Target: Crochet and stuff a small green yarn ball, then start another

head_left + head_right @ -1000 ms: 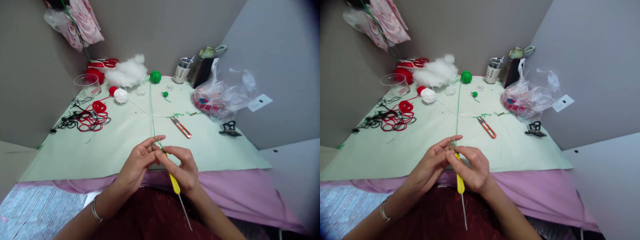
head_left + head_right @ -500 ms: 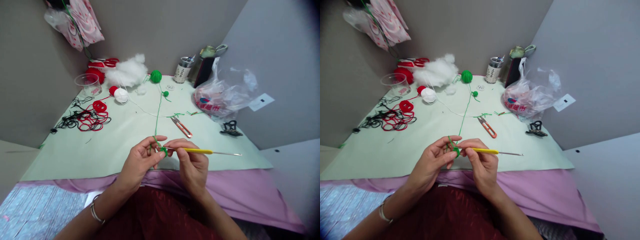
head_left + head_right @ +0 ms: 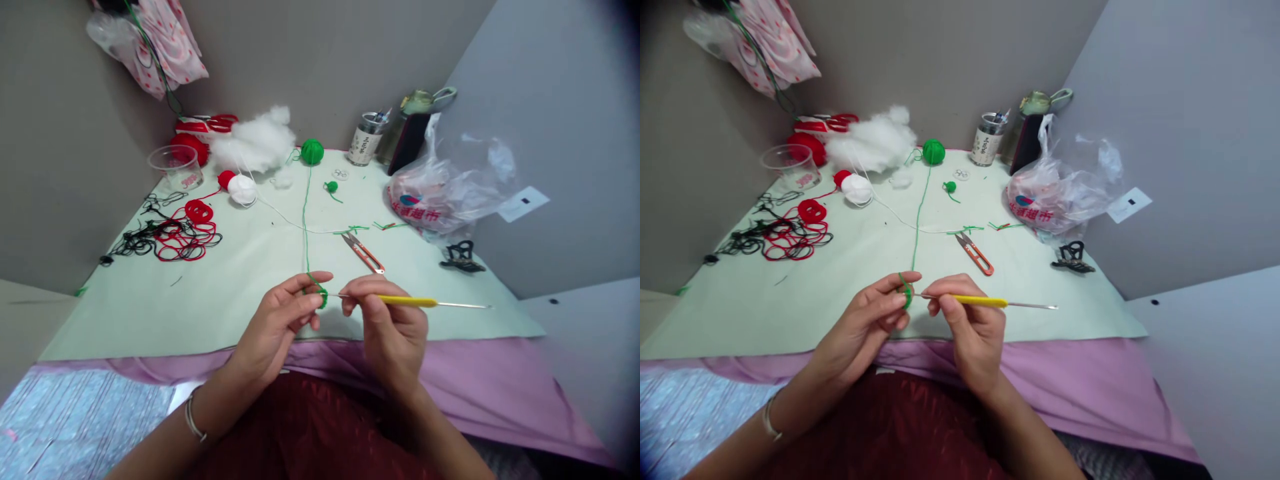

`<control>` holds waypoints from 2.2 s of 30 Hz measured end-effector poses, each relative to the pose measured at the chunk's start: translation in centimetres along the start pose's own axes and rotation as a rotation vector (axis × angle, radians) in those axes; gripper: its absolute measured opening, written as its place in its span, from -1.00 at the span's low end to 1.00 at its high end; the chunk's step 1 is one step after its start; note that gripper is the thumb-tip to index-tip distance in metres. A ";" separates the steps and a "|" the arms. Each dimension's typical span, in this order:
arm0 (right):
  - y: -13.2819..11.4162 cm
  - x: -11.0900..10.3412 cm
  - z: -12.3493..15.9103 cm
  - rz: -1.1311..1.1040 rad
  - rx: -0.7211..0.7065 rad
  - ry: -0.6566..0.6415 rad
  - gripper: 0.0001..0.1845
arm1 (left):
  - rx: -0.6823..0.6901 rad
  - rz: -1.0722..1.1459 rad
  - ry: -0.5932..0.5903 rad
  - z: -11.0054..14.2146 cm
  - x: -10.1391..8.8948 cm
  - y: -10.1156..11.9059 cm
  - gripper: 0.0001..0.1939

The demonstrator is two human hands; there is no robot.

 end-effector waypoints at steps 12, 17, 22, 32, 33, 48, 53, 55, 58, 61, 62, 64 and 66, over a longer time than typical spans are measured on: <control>0.9 -0.4 0.1 -0.174 0.152 -0.067 -0.78 | 0.164 -0.210 -0.028 0.5 -0.3 -0.3 -0.69; 0.8 -0.7 0.2 -0.238 0.166 -0.112 -0.76 | 0.162 -0.219 -0.047 0.6 -0.4 -0.2 -0.72; 0.5 -0.9 0.4 -0.096 0.098 -0.082 -0.77 | 0.178 -0.251 -0.075 0.8 -0.5 -0.2 -0.75; 0.0 -0.9 0.8 0.015 -0.015 -0.110 -0.74 | 0.195 -0.340 -0.047 0.7 -0.2 0.0 -0.76; 0.0 -0.8 0.8 0.006 -0.015 -0.107 -0.74 | 0.203 -0.356 -0.034 0.7 -0.2 0.0 -0.76; -0.1 -0.9 1.1 0.132 -0.097 -0.122 -0.72 | 0.284 -0.486 -0.001 1.0 0.0 0.1 -0.73; 0.3 -0.8 1.3 0.165 -0.163 -0.111 -0.72 | 0.285 -0.496 0.008 1.2 0.2 0.0 -0.71; 0.4 -0.8 1.3 0.200 -0.176 -0.132 -0.72 | 0.303 -0.510 -0.003 1.2 0.2 0.0 -0.73; 0.4 -0.8 1.3 0.190 -0.172 -0.132 -0.71 | 0.312 -0.511 -0.002 1.3 0.2 -0.2 -0.72; 0.3 -0.8 1.3 0.128 -0.135 -0.102 -0.71 | 0.303 -0.474 0.030 1.3 0.1 -0.1 -0.70; 0.3 -0.7 1.3 0.116 -0.121 -0.094 -0.71 | 0.304 -0.464 0.037 1.3 0.0 -0.1 -0.70; 0.2 -0.7 1.3 0.100 -0.097 -0.084 -0.72 | 0.305 -0.447 0.040 1.2 0.0 0.1 -0.71; 0.3 -0.6 1.3 0.064 -0.063 -0.079 -0.73 | 0.302 -0.423 0.032 1.1 -0.1 0.3 -0.71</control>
Point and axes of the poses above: each hand's wrist, its own z-axis away from the middle knuckle, its own x-axis out of the palm, y = z × x, the point moved 1 cm from there along -z, towards the middle knuckle, and after that the axes turned 10 degrees about x, right-handed, at the moved point
